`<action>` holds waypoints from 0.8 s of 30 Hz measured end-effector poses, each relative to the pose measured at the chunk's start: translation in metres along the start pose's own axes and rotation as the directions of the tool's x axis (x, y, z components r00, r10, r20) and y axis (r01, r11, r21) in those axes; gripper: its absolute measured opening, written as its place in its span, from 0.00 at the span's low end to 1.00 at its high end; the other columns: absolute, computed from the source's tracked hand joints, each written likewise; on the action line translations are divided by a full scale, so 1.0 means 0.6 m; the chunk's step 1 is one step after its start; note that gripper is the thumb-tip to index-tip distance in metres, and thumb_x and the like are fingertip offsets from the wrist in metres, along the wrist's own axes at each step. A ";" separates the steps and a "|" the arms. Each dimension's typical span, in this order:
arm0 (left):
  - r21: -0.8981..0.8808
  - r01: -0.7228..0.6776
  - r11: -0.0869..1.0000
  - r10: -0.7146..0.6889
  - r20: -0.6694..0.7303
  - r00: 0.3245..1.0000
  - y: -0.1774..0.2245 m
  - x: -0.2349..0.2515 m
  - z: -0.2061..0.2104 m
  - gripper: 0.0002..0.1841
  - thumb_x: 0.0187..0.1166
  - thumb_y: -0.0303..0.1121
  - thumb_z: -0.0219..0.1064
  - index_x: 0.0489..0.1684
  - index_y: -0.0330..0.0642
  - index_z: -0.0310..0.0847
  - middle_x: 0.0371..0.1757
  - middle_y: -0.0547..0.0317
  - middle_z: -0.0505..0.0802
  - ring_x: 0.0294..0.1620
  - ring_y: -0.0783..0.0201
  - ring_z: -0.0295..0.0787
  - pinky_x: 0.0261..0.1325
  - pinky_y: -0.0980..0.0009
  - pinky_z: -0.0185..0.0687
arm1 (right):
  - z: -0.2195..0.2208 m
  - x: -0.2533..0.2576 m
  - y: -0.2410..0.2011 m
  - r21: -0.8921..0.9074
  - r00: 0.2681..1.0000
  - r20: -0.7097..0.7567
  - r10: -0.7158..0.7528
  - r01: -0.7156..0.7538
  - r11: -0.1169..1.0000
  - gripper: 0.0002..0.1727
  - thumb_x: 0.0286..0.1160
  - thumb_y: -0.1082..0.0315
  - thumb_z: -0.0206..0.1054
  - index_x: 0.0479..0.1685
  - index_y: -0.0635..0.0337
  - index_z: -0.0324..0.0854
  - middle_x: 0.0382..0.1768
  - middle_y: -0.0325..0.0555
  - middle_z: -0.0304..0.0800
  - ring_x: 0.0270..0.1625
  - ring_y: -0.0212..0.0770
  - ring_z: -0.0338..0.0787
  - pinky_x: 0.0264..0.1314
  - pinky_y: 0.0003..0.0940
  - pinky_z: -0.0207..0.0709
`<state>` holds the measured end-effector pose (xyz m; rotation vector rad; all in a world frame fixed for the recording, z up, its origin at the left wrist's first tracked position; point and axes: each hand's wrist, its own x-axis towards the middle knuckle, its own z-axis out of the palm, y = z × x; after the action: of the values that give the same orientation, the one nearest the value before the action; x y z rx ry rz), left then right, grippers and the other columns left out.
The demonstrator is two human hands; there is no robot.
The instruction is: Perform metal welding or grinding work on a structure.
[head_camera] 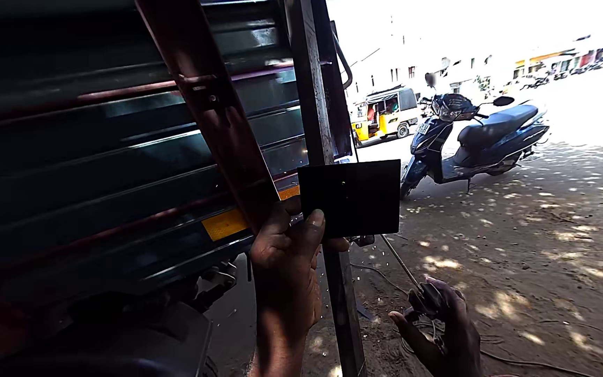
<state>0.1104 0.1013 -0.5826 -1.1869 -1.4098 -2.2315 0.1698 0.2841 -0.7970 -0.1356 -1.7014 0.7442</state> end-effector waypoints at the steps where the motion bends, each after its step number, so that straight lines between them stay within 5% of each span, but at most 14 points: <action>1: 0.001 -0.004 1.000 0.004 0.013 1.000 0.000 0.000 -0.001 0.12 0.87 0.25 0.57 0.63 0.37 0.80 0.51 0.44 0.90 0.37 0.55 0.93 0.39 0.59 0.95 | -0.001 0.000 -0.001 -0.001 1.000 0.004 0.005 -0.005 1.000 0.47 0.54 0.36 0.83 0.72 0.58 0.76 0.56 0.51 0.87 0.55 0.43 0.89 0.55 0.45 0.87; 24: -0.018 -0.012 1.000 0.012 0.029 1.000 -0.004 -0.002 -0.003 0.11 0.88 0.28 0.58 0.62 0.39 0.81 0.52 0.46 0.90 0.42 0.55 0.93 0.44 0.59 0.95 | 0.005 -0.001 0.005 -0.017 0.998 -0.016 -0.065 0.065 0.998 0.47 0.55 0.39 0.84 0.74 0.56 0.75 0.60 0.53 0.86 0.59 0.46 0.88 0.59 0.47 0.86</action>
<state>0.1086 0.1007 -0.5856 -1.2354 -1.3926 -2.2323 0.1663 0.2849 -0.7994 -0.0973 -1.6888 0.6795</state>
